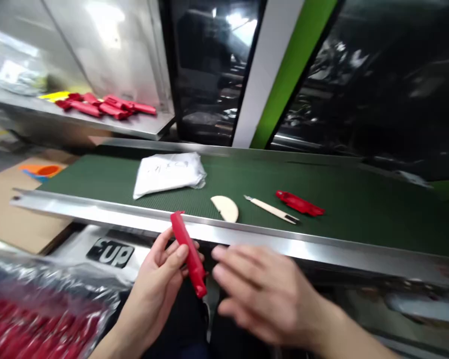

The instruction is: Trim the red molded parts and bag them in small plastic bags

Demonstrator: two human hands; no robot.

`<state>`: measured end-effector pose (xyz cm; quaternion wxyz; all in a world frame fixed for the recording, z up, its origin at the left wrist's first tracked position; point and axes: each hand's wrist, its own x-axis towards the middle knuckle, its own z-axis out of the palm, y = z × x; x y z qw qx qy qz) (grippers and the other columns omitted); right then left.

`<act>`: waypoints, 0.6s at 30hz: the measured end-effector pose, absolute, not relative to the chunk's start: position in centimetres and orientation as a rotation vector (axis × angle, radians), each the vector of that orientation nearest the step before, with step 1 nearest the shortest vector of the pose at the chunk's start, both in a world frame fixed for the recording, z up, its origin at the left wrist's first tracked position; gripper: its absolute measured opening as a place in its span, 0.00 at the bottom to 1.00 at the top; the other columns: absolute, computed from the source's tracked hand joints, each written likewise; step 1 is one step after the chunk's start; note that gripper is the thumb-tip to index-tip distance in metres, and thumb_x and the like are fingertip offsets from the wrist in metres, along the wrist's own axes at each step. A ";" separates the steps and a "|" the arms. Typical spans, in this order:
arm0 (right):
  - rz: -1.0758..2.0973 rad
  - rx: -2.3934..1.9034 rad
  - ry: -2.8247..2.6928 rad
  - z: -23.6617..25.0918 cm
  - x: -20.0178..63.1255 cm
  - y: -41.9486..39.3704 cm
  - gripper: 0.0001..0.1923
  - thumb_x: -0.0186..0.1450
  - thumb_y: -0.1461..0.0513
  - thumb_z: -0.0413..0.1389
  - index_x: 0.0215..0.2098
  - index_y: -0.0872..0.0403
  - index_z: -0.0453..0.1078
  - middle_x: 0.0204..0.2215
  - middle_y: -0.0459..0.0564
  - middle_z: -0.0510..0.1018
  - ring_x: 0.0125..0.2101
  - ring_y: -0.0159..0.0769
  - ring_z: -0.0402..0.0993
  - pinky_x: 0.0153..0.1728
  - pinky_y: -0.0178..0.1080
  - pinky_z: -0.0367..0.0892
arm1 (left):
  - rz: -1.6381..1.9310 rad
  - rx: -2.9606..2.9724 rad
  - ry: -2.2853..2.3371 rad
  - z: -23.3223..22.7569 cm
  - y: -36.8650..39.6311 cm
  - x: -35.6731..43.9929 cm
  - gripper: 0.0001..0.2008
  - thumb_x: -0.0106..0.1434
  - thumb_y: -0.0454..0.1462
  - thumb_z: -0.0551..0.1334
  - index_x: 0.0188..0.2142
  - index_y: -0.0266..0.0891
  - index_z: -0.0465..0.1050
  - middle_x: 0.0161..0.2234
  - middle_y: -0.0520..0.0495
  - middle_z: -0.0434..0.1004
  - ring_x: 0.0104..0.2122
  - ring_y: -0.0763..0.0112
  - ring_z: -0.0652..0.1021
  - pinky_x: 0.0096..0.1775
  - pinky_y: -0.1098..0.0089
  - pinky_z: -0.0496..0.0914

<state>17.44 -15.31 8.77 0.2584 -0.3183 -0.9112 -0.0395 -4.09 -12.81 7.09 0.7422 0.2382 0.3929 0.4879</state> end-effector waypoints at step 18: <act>-0.151 -2.161 -2.303 6.3 24.7 -7.0 0.14 0.65 0.60 0.46 0.44 0.49 0.70 0.37 0.52 0.76 0.34 0.49 0.75 0.29 0.46 0.66 | 0.916 0.491 0.834 6.5 -16.8 -10.1 0.24 0.64 0.38 0.63 0.57 0.43 0.60 0.50 0.38 0.71 0.42 0.58 0.78 0.38 0.61 0.77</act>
